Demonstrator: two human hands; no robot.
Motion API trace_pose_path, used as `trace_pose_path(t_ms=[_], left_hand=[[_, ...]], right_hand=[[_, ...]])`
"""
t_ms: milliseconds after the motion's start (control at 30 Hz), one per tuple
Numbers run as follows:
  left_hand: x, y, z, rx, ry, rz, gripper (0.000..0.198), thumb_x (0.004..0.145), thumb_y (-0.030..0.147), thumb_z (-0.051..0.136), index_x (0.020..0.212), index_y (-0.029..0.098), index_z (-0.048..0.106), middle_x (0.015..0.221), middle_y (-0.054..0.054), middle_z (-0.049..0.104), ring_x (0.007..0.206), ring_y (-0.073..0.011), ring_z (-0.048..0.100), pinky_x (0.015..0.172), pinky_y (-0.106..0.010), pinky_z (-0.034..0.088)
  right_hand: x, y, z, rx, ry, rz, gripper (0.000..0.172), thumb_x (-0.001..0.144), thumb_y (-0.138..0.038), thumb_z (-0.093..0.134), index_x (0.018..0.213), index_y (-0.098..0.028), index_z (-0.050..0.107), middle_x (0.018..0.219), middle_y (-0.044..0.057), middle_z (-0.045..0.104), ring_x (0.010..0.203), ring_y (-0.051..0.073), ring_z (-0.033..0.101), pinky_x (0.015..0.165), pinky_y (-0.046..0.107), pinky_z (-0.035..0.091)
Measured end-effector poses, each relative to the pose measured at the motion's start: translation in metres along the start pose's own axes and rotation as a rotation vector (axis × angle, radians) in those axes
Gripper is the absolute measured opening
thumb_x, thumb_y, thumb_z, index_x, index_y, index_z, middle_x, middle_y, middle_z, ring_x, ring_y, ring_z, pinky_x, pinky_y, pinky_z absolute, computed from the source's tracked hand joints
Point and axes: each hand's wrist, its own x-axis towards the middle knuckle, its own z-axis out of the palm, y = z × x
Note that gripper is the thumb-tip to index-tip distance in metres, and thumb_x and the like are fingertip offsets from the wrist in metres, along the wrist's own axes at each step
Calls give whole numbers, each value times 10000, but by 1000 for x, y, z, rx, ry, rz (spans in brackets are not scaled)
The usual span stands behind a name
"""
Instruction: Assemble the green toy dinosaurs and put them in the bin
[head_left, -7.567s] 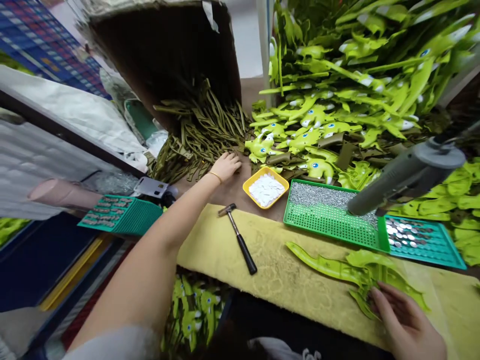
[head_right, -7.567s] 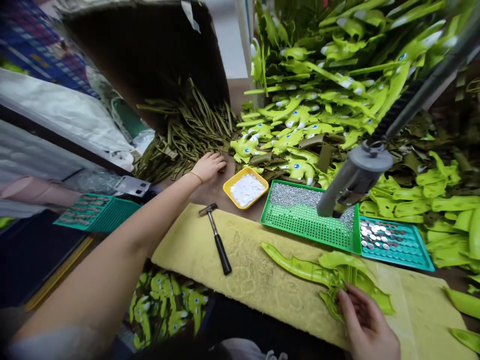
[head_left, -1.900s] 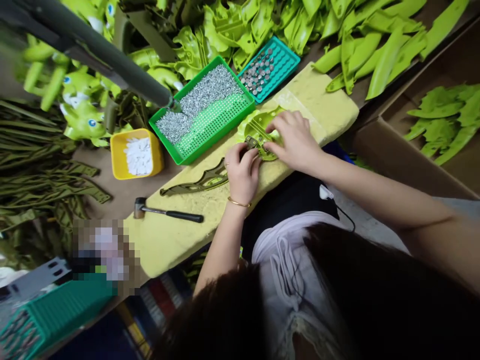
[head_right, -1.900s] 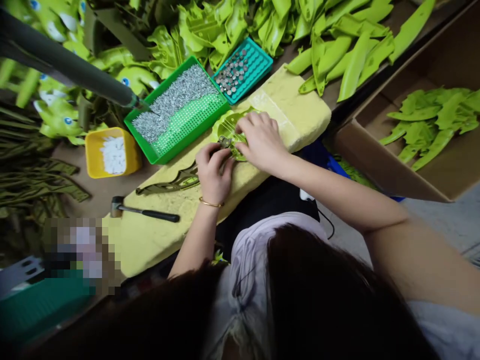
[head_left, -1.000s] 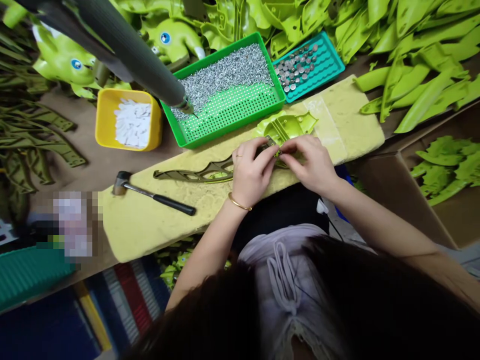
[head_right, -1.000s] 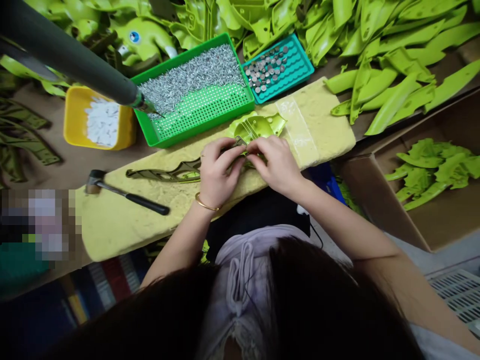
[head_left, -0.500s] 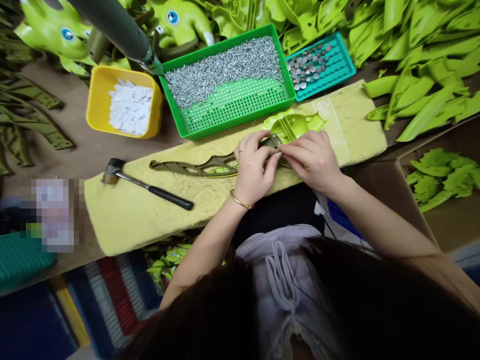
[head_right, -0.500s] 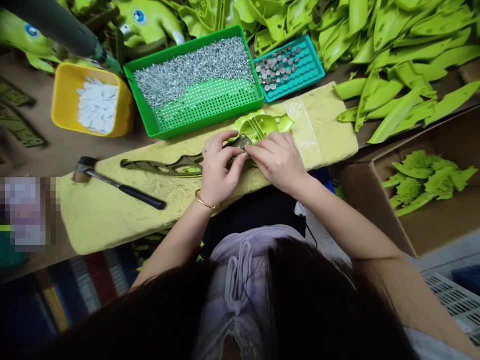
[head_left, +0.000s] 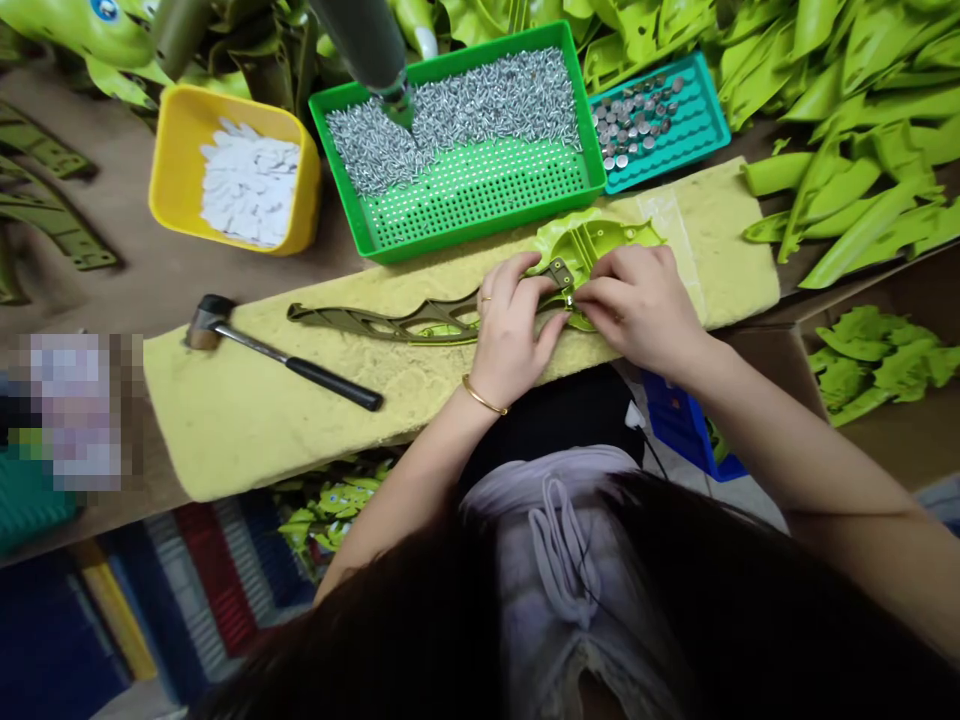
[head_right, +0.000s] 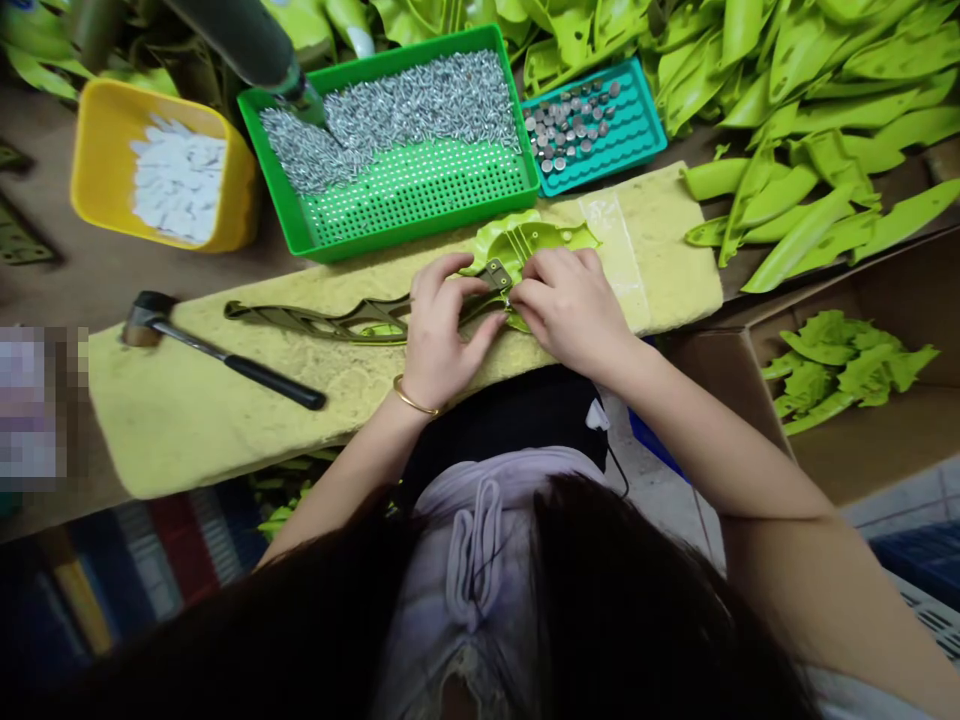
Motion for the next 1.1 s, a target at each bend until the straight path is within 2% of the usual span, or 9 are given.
trace_pose_path(t_ms=[333,433,500,567,667,767,867,967,1100], left_hand=[[-2,-2,3,70,-24,72,173,916,300,539,1046,197,592,1251,-117,614,1194,-249,531,1024,-452,402],[-4,-3,3,138,-38,126,188,942,280,500,1066,219,628,1284,-89,623,1201,-242,533,1056,-465,376],[-6,-2,2,177,-75,140,214,948,267,488,1098,237,637,1326,-76,607,1234,-246,514,1096,-495,335],[-7,1,1,204,-134,140,241,943,275,489,1132,239,634,1372,-81,576,1280,-267,482,1125,-541,286],[-7,9,-1,236,-200,126,276,933,306,494,1156,220,631,1394,-110,554,1317,-317,449,1130,-610,236],[-6,14,0,266,-219,94,295,930,349,489,1139,205,640,1384,-130,559,1318,-351,445,1116,-639,222],[-4,16,2,281,-205,88,312,928,386,489,1126,205,647,1365,-132,572,1302,-357,452,1101,-632,237],[-3,16,4,287,-140,88,277,917,388,505,1071,222,664,1319,-121,602,1251,-340,486,1070,-608,278],[-3,15,7,245,-82,83,230,894,374,543,1018,228,670,1286,-114,619,1217,-338,502,1043,-594,297]], right_hand=[[15,-13,-11,-61,-215,38,202,900,-245,487,793,-175,644,874,94,617,863,238,533,746,389,361],[17,-16,-15,-98,-260,126,149,888,-237,519,916,-145,633,920,120,634,867,262,567,726,391,388],[11,-15,-19,-57,-248,215,191,871,-273,572,997,-134,606,915,120,643,829,260,586,696,382,408],[2,-13,-24,116,-240,300,231,849,-325,618,1005,-157,595,831,74,645,737,218,586,653,353,427],[-10,-8,-32,544,-252,389,203,818,-370,652,918,-199,608,736,13,639,650,156,570,606,303,458],[-9,-6,-38,893,-243,475,179,781,-362,681,850,-204,631,798,12,676,698,144,600,631,287,501],[0,-4,-37,1064,-271,517,156,759,-319,694,855,-202,657,816,11,690,729,142,614,660,285,522],[4,-2,-32,1037,-238,470,138,774,-296,668,875,-203,667,796,13,684,716,145,605,647,296,521],[-7,-3,-29,738,-160,313,266,734,-317,724,957,-188,657,850,36,663,715,155,587,645,310,505]])
